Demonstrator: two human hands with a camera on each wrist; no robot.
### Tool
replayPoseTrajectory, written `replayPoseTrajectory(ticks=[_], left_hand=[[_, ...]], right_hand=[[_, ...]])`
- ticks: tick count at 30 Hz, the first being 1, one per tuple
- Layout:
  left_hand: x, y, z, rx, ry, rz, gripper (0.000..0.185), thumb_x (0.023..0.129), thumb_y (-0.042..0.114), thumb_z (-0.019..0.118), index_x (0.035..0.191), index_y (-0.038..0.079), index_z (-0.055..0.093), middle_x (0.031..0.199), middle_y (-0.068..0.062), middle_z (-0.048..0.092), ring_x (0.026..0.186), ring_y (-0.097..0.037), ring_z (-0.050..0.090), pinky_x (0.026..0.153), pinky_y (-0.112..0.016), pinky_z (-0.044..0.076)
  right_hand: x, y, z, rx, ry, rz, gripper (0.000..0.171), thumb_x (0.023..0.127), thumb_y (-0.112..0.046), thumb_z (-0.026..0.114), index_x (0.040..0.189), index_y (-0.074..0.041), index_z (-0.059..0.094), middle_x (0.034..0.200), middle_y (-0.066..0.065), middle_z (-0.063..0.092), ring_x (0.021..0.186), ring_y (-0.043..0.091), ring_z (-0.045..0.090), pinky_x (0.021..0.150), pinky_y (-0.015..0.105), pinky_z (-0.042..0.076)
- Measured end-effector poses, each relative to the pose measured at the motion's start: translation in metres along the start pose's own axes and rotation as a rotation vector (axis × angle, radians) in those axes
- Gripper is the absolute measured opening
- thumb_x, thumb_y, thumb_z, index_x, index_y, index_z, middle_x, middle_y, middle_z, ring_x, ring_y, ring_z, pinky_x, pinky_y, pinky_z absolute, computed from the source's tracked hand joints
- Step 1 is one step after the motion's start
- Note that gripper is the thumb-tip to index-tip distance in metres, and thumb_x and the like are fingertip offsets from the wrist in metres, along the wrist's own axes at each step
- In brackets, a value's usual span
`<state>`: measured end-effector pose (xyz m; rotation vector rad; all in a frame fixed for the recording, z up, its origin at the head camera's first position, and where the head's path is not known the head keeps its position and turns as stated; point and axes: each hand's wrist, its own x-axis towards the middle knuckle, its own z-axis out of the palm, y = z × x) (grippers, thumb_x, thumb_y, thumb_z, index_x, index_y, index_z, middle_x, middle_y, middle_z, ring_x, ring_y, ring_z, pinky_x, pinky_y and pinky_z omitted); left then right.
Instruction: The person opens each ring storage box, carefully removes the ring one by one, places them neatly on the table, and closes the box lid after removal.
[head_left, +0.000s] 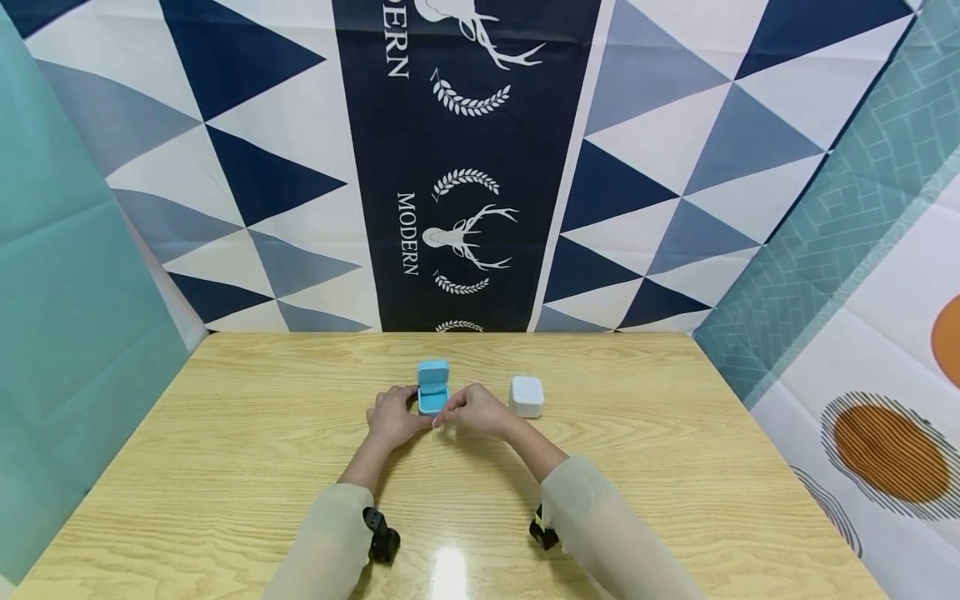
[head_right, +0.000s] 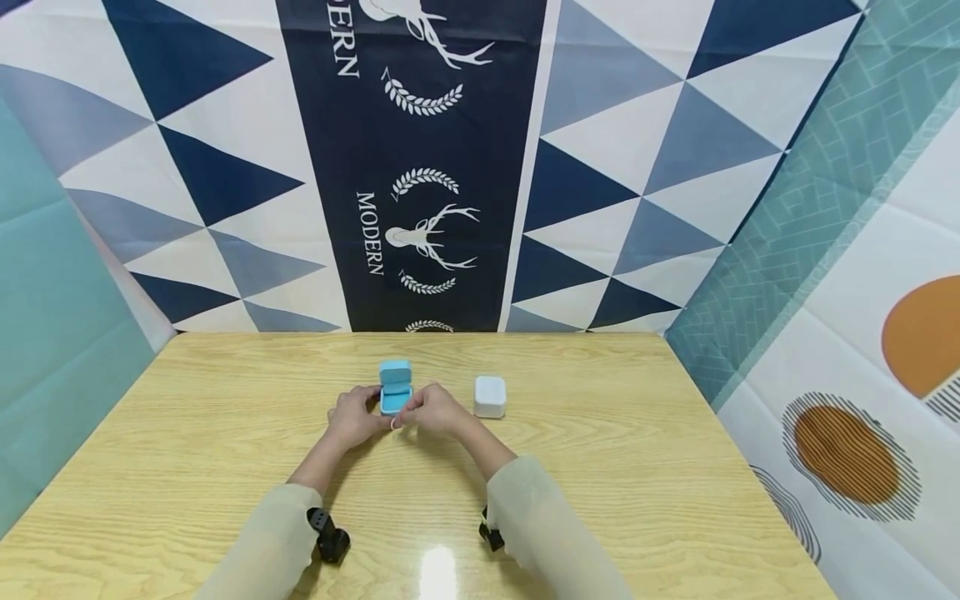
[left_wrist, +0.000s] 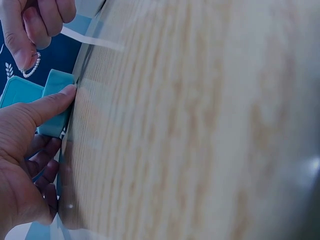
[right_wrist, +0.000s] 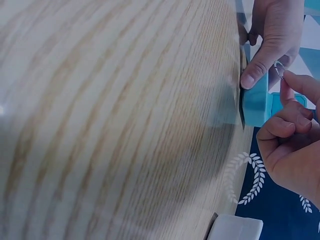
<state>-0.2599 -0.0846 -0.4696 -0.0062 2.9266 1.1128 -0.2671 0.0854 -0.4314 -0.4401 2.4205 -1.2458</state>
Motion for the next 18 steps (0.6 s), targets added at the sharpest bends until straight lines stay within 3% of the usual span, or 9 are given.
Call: replayPoseTrajectory(ticks=[18], left_hand=[[-0.0013,0.0001,-0.0002,0.006,0.014,0.008,0.067,0.072,0.036,0.079,0.128,0.008,0.056,0.121,-0.013,0.057,0.110,-0.033,0.045,0.081,-0.045,0.030]], right_hand=[[-0.0022,-0.0020,0.0020,-0.031,-0.049,0.005,0.014,0.084,-0.015,0.068,0.087,-0.003,0.074,0.083,0.004,0.072,0.057,0.008,0.036,0.051,0.022,0.029]])
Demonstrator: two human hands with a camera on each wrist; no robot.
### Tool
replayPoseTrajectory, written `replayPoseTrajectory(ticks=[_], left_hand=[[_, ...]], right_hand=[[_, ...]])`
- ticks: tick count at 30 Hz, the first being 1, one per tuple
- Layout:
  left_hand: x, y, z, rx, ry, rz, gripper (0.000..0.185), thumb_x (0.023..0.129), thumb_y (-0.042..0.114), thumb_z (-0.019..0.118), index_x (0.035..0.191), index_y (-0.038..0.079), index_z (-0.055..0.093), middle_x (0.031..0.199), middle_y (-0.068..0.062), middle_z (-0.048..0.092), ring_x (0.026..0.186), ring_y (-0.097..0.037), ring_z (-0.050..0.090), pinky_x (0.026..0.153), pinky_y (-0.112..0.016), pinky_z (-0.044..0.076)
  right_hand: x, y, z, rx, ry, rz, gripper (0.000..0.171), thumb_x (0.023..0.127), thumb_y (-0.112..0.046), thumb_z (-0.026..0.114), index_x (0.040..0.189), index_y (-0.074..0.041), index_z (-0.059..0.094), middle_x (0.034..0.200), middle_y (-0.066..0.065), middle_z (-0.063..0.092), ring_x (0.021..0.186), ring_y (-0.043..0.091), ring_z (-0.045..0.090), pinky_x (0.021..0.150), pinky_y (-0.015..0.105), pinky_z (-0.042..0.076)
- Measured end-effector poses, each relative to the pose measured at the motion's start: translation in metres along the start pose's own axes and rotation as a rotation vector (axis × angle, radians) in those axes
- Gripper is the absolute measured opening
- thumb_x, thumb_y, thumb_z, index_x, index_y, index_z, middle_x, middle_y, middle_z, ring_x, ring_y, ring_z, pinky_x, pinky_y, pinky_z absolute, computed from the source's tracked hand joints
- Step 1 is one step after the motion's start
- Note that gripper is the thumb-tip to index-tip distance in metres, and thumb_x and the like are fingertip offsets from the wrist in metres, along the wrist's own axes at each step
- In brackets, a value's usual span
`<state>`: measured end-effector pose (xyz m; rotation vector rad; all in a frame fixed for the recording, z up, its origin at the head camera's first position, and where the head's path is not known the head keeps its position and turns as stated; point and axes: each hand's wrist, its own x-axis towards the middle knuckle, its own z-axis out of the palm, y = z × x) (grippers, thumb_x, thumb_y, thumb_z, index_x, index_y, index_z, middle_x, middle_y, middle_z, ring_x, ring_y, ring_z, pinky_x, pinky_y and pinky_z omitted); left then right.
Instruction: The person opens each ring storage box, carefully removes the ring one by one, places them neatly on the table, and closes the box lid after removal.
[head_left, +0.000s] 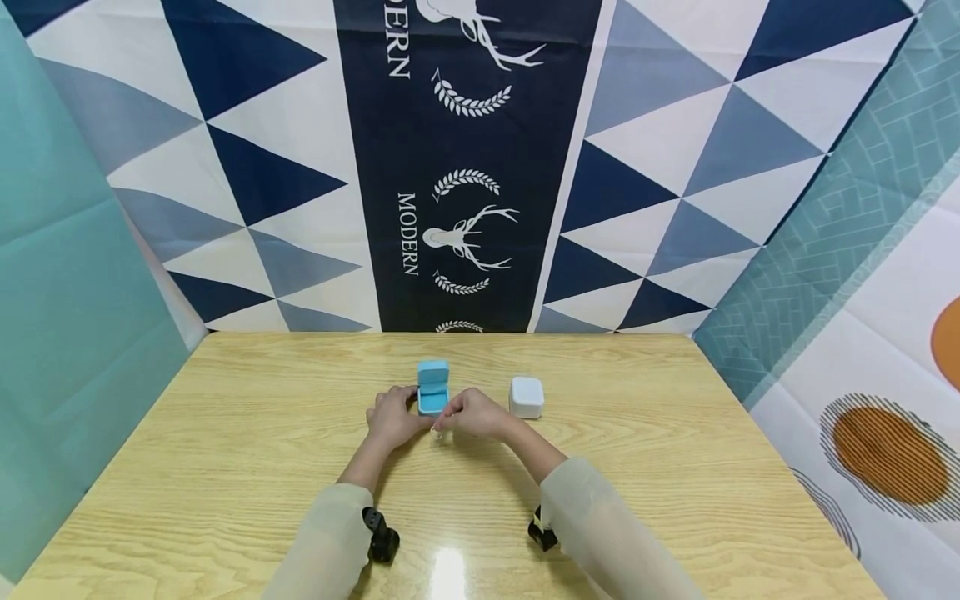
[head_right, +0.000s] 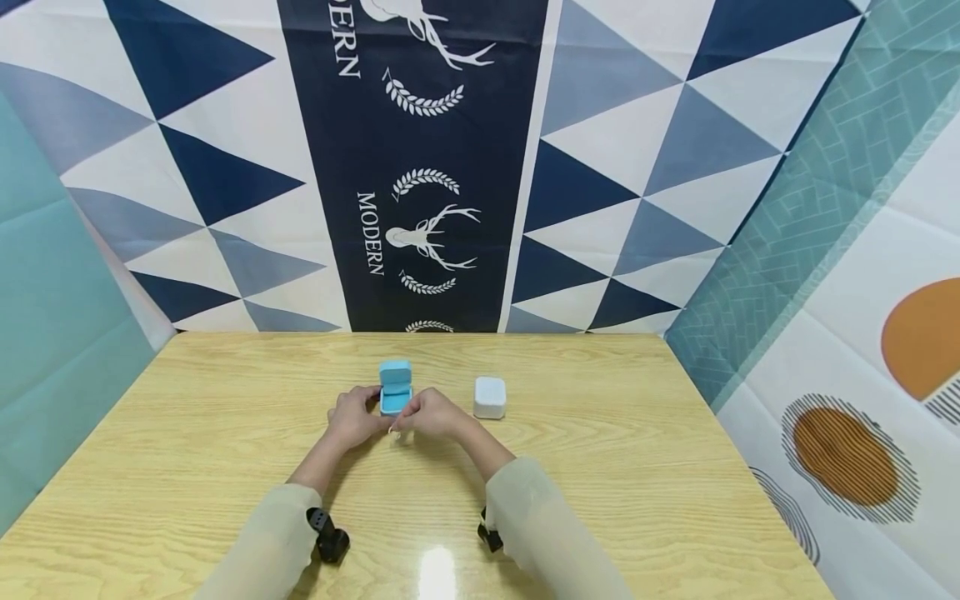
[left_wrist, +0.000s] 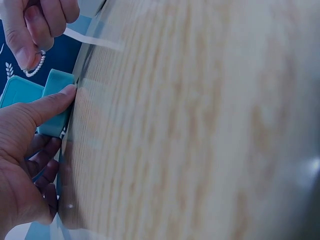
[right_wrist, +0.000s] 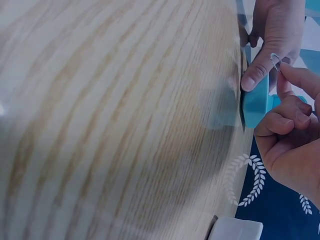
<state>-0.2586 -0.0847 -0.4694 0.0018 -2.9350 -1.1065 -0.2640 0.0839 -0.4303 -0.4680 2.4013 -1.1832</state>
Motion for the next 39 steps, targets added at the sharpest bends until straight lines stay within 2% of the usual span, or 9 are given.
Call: replayPoseTrajectory(ticks=[11,17,24,32,39], left_hand=[[0.001,-0.001,0.000,-0.001,-0.003,0.001,0.067,0.073,0.036,0.078,0.129,0.007,0.055,0.122,-0.013,0.057,0.112,-0.034,0.044,0.081,-0.046,0.030],[0.002,-0.001,0.001,0.002,-0.009,-0.003,0.068,0.073,0.036,0.079,0.130,0.007,0.055,0.123,-0.014,0.057,0.112,-0.034,0.044,0.081,-0.045,0.029],[0.003,-0.002,0.000,0.005,-0.008,-0.008,0.069,0.073,0.038,0.078,0.131,0.008,0.054,0.123,-0.013,0.057,0.114,-0.034,0.043,0.083,-0.046,0.029],[0.002,-0.001,0.000,0.006,-0.002,-0.004,0.067,0.073,0.036,0.078,0.130,0.008,0.055,0.122,-0.014,0.057,0.112,-0.034,0.044,0.083,-0.047,0.029],[0.003,-0.001,0.001,0.005,-0.008,-0.011,0.067,0.073,0.037,0.078,0.129,0.008,0.056,0.123,-0.013,0.057,0.110,-0.033,0.044,0.082,-0.045,0.029]], right_hand=[[0.003,0.002,0.002,0.001,-0.039,-0.010,0.013,0.085,-0.015,0.067,0.087,-0.004,0.075,0.079,0.004,0.070,0.049,0.007,0.030,0.047,0.022,0.026],[0.002,0.003,0.004,0.013,-0.056,-0.022,0.014,0.084,-0.013,0.067,0.087,-0.002,0.074,0.086,0.007,0.073,0.059,0.008,0.039,0.053,0.022,0.030],[0.002,0.003,0.005,0.020,-0.067,-0.040,0.015,0.084,-0.014,0.068,0.086,0.000,0.074,0.085,0.007,0.072,0.064,0.007,0.045,0.057,0.021,0.033],[0.002,0.006,0.008,0.001,-0.077,-0.027,0.015,0.084,-0.015,0.067,0.085,-0.001,0.073,0.083,0.004,0.072,0.062,0.007,0.042,0.055,0.021,0.031],[0.002,0.006,0.011,0.002,-0.085,-0.023,0.014,0.084,-0.016,0.068,0.082,-0.003,0.074,0.075,0.008,0.070,0.050,0.007,0.032,0.050,0.022,0.027]])
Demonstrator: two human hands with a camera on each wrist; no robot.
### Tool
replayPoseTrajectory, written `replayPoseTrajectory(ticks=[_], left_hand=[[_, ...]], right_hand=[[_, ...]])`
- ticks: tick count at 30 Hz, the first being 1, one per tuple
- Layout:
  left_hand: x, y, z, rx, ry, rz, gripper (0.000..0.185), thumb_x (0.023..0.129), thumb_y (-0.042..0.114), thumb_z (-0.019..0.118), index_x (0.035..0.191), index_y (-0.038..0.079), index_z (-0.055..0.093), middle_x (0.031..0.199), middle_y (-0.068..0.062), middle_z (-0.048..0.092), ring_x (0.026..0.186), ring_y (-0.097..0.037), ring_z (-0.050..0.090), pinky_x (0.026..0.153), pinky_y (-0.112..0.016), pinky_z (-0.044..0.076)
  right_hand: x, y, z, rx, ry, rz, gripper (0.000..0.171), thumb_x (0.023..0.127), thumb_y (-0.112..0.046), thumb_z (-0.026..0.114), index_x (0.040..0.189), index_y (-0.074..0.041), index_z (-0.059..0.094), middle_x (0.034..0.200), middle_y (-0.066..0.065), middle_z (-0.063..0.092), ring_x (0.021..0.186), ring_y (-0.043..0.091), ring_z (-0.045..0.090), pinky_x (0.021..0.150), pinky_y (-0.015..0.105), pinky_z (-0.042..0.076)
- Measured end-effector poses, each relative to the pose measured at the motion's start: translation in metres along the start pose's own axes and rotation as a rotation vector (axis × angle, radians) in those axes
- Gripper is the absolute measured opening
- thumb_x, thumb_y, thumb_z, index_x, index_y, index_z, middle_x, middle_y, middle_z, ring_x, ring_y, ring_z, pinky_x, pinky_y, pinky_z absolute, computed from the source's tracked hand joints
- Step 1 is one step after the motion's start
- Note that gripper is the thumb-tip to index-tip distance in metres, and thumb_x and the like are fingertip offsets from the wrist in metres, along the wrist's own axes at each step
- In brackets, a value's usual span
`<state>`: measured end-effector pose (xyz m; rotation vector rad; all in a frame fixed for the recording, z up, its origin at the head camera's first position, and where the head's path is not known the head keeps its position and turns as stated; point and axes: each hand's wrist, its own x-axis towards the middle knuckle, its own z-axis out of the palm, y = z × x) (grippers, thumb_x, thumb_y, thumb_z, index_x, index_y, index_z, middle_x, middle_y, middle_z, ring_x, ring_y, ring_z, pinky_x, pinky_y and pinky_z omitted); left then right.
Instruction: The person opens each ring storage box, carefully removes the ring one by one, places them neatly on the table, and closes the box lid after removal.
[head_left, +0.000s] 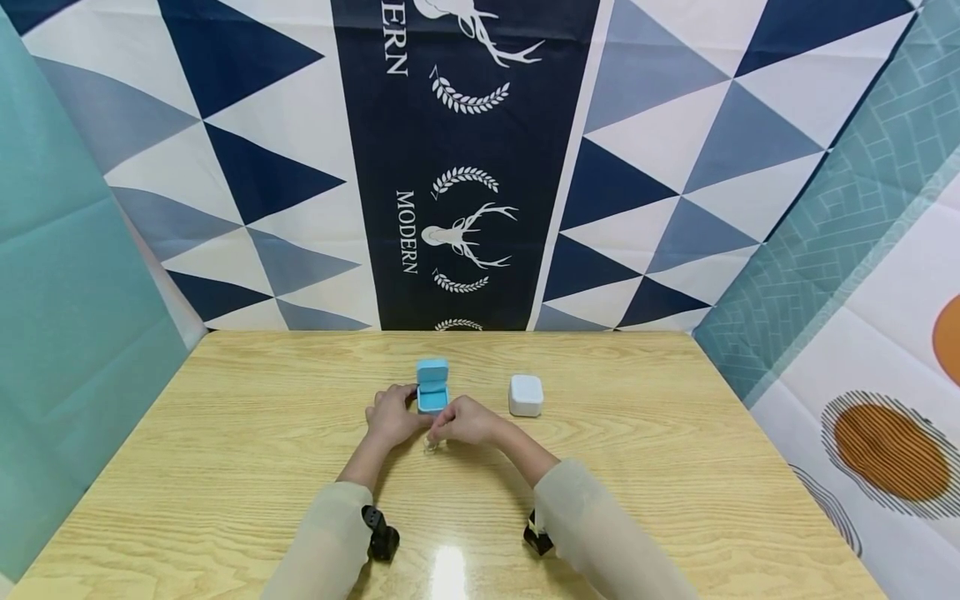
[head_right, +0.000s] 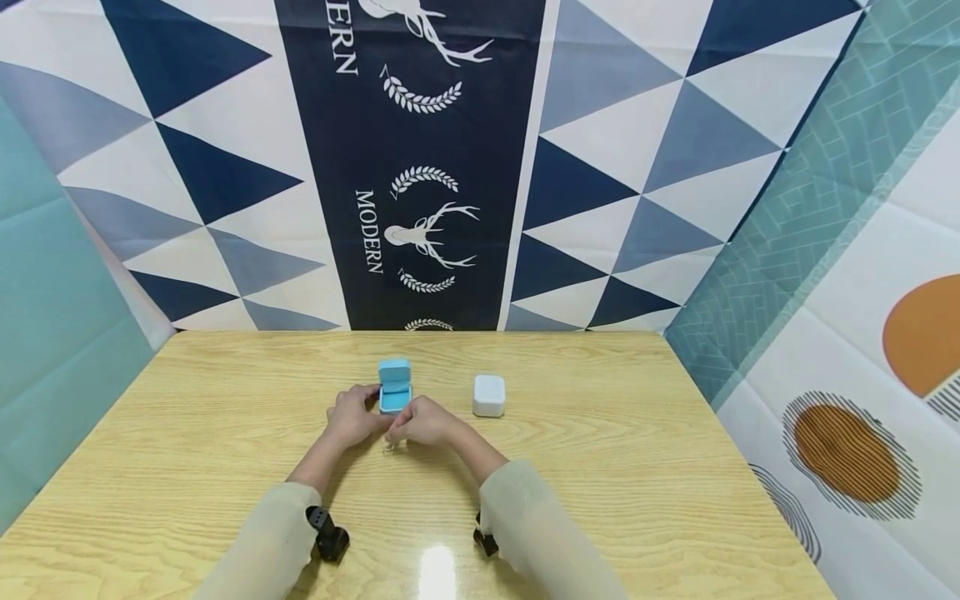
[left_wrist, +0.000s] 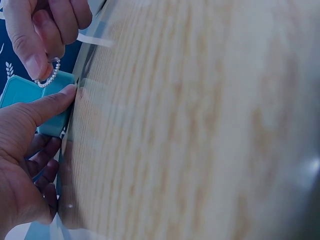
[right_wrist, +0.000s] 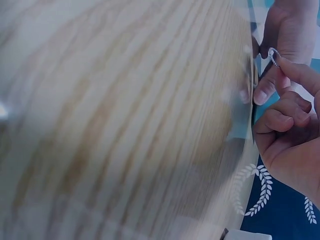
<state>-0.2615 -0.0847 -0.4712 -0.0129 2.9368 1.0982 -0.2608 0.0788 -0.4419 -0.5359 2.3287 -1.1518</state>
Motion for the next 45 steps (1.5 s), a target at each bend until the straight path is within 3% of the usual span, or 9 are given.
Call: replayPoseTrajectory(ticks=[6,25,32,45], left_hand=[[-0.001,0.001,-0.001,0.000,0.002,0.000,0.068,0.073,0.037,0.078,0.130,0.009,0.055,0.122,-0.013,0.057,0.109,-0.032,0.045,0.081,-0.045,0.030],[-0.002,-0.001,0.000,-0.006,0.009,0.008,0.068,0.072,0.036,0.079,0.130,0.008,0.055,0.123,-0.015,0.057,0.111,-0.034,0.044,0.082,-0.046,0.029],[-0.002,-0.001,0.000,-0.003,0.005,0.008,0.070,0.073,0.038,0.078,0.131,0.008,0.054,0.126,-0.014,0.056,0.112,-0.033,0.044,0.082,-0.045,0.029],[-0.001,0.001,-0.001,-0.007,0.011,0.012,0.068,0.072,0.038,0.078,0.130,0.009,0.056,0.124,-0.013,0.057,0.111,-0.033,0.044,0.081,-0.045,0.029]], right_hand=[[-0.001,0.000,0.003,0.001,-0.005,0.005,0.013,0.084,-0.016,0.068,0.081,-0.005,0.074,0.070,0.009,0.068,0.046,0.006,0.030,0.047,0.021,0.026],[0.001,0.002,0.010,0.001,-0.040,-0.012,0.013,0.086,-0.013,0.065,0.083,-0.003,0.074,0.080,0.004,0.073,0.052,0.007,0.034,0.051,0.021,0.028],[0.001,0.004,0.013,0.008,-0.052,-0.028,0.013,0.086,-0.010,0.064,0.084,-0.001,0.073,0.084,0.008,0.073,0.060,0.006,0.044,0.055,0.020,0.032],[0.000,0.001,0.016,-0.009,-0.059,-0.047,0.012,0.085,-0.008,0.064,0.083,0.001,0.073,0.083,0.011,0.073,0.056,0.006,0.042,0.051,0.019,0.030]])
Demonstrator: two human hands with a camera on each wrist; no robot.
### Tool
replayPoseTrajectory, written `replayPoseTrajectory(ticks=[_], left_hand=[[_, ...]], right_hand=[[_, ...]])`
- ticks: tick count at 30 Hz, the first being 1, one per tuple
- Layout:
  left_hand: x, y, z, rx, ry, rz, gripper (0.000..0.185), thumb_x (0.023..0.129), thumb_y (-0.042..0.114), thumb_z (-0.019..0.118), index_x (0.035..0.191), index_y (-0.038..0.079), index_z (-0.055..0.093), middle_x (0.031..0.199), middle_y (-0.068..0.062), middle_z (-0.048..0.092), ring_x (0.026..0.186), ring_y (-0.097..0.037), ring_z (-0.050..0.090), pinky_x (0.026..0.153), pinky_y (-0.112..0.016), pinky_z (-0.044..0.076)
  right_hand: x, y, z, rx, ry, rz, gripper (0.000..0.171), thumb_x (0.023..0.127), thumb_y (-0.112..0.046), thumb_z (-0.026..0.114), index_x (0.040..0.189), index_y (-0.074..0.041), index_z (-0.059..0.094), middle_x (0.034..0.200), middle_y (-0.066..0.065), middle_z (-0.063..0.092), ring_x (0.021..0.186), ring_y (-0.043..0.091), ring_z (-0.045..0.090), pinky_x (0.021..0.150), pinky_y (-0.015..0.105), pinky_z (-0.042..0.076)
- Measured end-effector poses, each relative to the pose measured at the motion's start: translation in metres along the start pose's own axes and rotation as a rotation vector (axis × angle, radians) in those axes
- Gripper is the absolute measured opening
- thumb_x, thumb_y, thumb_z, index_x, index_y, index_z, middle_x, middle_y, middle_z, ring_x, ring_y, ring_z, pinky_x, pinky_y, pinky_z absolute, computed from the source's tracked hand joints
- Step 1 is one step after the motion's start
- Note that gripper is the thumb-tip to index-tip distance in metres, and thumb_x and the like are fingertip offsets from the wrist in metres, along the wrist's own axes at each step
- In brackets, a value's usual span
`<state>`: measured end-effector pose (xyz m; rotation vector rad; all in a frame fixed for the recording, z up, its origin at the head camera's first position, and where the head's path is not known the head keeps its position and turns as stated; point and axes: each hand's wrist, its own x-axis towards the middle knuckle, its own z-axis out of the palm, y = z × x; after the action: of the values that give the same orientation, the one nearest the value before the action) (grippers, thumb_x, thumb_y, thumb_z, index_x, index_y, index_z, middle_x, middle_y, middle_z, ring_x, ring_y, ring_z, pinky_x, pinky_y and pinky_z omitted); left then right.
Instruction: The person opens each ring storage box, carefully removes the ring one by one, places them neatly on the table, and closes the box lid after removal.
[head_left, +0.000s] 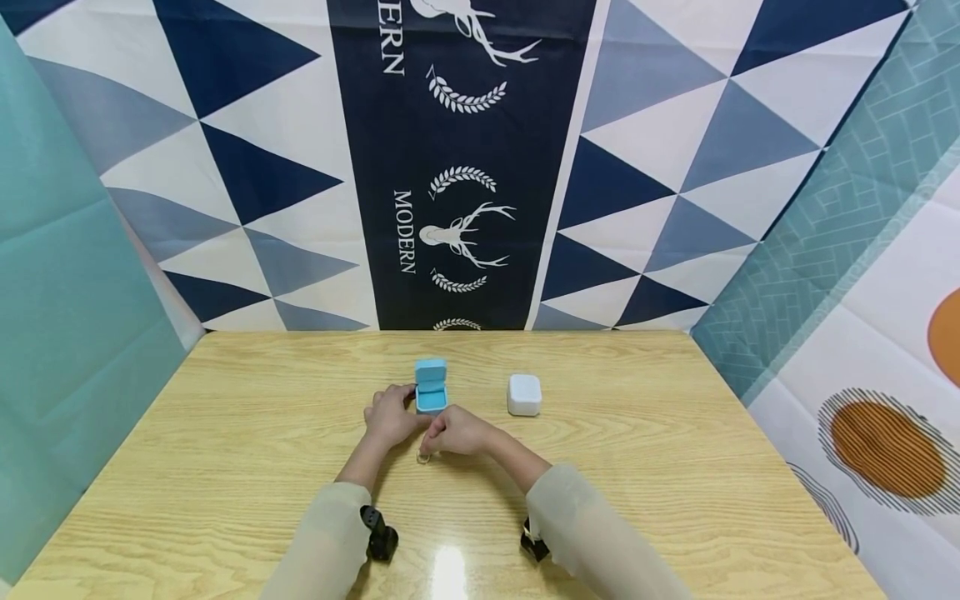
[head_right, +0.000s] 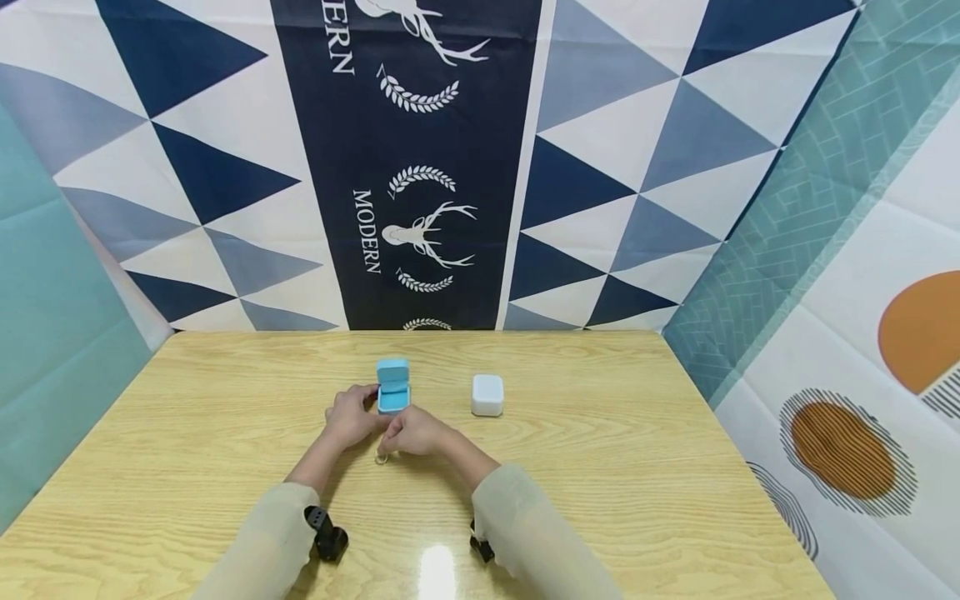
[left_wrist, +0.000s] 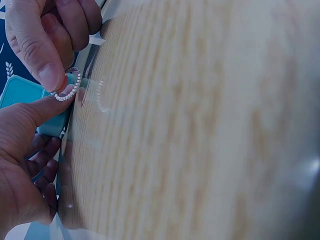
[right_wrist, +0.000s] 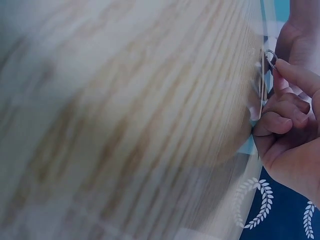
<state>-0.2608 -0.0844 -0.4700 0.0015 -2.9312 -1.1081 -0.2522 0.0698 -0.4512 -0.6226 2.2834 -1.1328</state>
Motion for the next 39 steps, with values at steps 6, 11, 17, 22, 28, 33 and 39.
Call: replayPoseTrajectory(ticks=[6,11,17,22,28,33,39], left_hand=[[-0.0008,0.0001,-0.0009,-0.004,0.003,-0.001,0.068,0.072,0.038,0.079,0.129,0.009,0.056,0.124,-0.013,0.057,0.110,-0.034,0.044,0.082,-0.045,0.029],[-0.0016,0.0006,-0.0014,0.001,0.000,-0.003,0.068,0.071,0.038,0.079,0.129,0.009,0.057,0.123,-0.014,0.057,0.109,-0.033,0.044,0.082,-0.045,0.030],[-0.0022,0.0015,-0.0015,0.008,0.002,-0.003,0.068,0.071,0.038,0.079,0.128,0.009,0.057,0.121,-0.013,0.058,0.109,-0.033,0.045,0.080,-0.045,0.031],[-0.0026,0.0015,-0.0013,0.009,0.005,-0.002,0.068,0.071,0.037,0.079,0.128,0.009,0.057,0.122,-0.013,0.058,0.108,-0.032,0.046,0.080,-0.044,0.030],[-0.0026,0.0010,-0.0012,0.013,0.007,0.000,0.068,0.071,0.036,0.079,0.128,0.009,0.057,0.120,-0.014,0.058,0.108,-0.033,0.046,0.079,-0.044,0.031],[-0.0027,0.0005,-0.0011,-0.001,0.006,-0.004,0.067,0.071,0.035,0.080,0.128,0.009,0.057,0.121,-0.013,0.058,0.109,-0.034,0.045,0.080,-0.045,0.030],[-0.0027,0.0007,-0.0008,-0.003,0.004,0.003,0.065,0.072,0.034,0.079,0.128,0.008,0.057,0.120,-0.013,0.058,0.109,-0.034,0.046,0.079,-0.045,0.030]], right_hand=[[-0.0010,-0.0025,0.0016,-0.003,0.014,-0.002,0.012,0.085,-0.009,0.066,0.083,0.001,0.073,0.081,0.012,0.072,0.055,0.006,0.041,0.052,0.020,0.029],[-0.0010,-0.0032,0.0024,-0.020,0.018,-0.002,0.012,0.085,-0.009,0.065,0.082,0.000,0.073,0.080,0.011,0.072,0.054,0.006,0.040,0.051,0.019,0.029],[-0.0012,-0.0046,0.0041,-0.058,0.028,0.007,0.013,0.084,-0.010,0.067,0.078,-0.002,0.074,0.072,0.007,0.071,0.050,0.006,0.038,0.048,0.019,0.029],[-0.0006,-0.0040,0.0066,-0.090,0.039,0.013,0.013,0.084,-0.012,0.068,0.075,-0.004,0.074,0.071,0.003,0.070,0.052,0.006,0.041,0.050,0.019,0.030],[-0.0013,-0.0033,0.0084,-0.116,0.055,0.020,0.013,0.085,-0.013,0.067,0.076,-0.007,0.074,0.074,0.000,0.071,0.056,0.006,0.046,0.053,0.018,0.034],[-0.0022,-0.0034,0.0095,-0.124,0.064,0.016,0.011,0.083,-0.013,0.069,0.074,-0.008,0.074,0.074,0.000,0.070,0.058,0.006,0.048,0.055,0.018,0.037],[-0.0035,-0.0048,0.0100,-0.119,0.065,0.014,0.010,0.082,-0.013,0.070,0.074,-0.008,0.074,0.071,-0.001,0.069,0.056,0.006,0.047,0.053,0.018,0.036]])
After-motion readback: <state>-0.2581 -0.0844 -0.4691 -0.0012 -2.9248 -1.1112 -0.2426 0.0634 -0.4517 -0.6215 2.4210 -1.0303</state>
